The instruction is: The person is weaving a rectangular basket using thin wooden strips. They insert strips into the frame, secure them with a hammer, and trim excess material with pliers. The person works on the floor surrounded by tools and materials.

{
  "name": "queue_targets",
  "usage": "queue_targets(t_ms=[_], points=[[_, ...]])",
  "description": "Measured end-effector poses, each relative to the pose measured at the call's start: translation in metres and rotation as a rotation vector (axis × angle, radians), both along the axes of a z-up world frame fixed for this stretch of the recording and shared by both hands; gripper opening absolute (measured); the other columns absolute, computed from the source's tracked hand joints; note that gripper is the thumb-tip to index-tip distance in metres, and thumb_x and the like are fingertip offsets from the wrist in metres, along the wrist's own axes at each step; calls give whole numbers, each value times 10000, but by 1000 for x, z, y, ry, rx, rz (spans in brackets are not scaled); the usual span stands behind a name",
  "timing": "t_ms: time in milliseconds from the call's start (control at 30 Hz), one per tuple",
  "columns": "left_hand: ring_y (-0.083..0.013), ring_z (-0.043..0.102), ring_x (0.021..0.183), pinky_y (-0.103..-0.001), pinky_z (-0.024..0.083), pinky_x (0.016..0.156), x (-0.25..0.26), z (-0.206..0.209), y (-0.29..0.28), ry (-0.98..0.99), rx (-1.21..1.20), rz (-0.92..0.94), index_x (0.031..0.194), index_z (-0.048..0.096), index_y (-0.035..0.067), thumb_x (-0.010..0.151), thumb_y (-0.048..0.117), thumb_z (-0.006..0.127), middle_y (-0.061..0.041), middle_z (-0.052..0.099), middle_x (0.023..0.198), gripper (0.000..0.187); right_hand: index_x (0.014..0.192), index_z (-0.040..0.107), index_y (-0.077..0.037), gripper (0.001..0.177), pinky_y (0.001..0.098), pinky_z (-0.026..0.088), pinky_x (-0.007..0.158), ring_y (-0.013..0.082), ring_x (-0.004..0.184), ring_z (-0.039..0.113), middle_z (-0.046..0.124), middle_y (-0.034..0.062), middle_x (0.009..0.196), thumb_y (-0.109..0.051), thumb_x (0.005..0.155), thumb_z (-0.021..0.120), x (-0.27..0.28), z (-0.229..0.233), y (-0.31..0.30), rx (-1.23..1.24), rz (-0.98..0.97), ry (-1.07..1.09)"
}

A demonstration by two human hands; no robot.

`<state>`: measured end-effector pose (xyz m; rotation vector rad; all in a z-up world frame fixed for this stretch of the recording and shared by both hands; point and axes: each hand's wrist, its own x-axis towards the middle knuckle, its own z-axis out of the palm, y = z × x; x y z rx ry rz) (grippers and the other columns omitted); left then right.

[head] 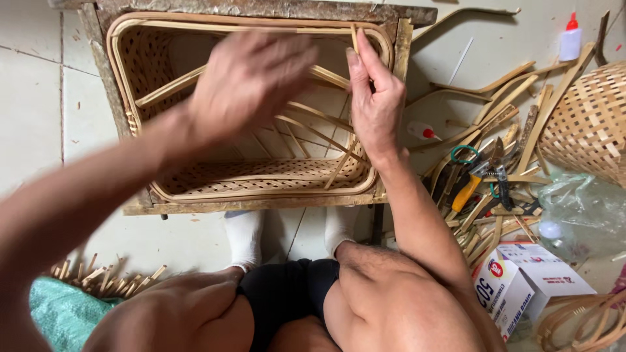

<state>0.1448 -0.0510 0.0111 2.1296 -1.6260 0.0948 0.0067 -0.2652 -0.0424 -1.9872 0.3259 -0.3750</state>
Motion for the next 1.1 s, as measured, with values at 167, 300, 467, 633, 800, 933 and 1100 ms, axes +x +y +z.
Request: queue_targets(t_ms=[167,300,467,633,800,933,1100], points=[[-256,642,1251,-341,537,1065,60,-35,-57,-185,35,-168,1535,513,35,1086,270,660,-170,592,1515,528,1462,616,-26,345,267,503,612,84,682,574,771,122,877,-110,1127,621,17,27,-2,15,13,178],[-200,626,1334,-320,525,1104,47,-52,-48,-148,-25,-237,1576,499,57,1087,161,610,-81,583,1535,512,1390,635,31,319,265,493,574,115,670,592,669,201,882,-84,1095,593,4,34,-3,79,66,268],[-121,616,1259,-284,515,1106,54,-51,-46,-367,16,-213,1565,563,145,1131,231,599,17,609,1543,444,1368,620,51,348,228,472,453,107,580,620,804,158,988,-109,1059,617,15,27,-9,111,90,282],[-89,596,1331,-279,495,1126,47,-47,-45,-501,64,-188,1544,602,184,1152,244,617,36,598,1549,397,1377,640,14,305,258,628,713,150,836,742,779,167,1109,-162,1129,613,22,30,1,-38,142,124],[-157,640,1230,-317,513,1054,46,-31,-52,-316,95,-111,1444,653,189,984,285,713,-1,676,1400,474,1135,798,-151,199,376,575,708,231,749,704,771,96,902,-303,1059,693,11,55,-44,-364,198,478],[-330,658,1114,-454,524,953,20,6,-19,-76,-101,3,1372,618,-16,793,464,764,-190,680,1311,766,1142,775,-101,213,451,556,810,291,899,706,717,167,1062,-248,992,740,-23,22,-160,-643,38,609],[-281,666,1061,-429,532,948,-86,28,76,328,223,-146,1417,534,20,840,534,687,-176,689,1281,788,1113,779,-98,230,528,545,850,406,1002,688,723,226,1072,-41,904,702,-76,-95,-230,-927,327,792]])
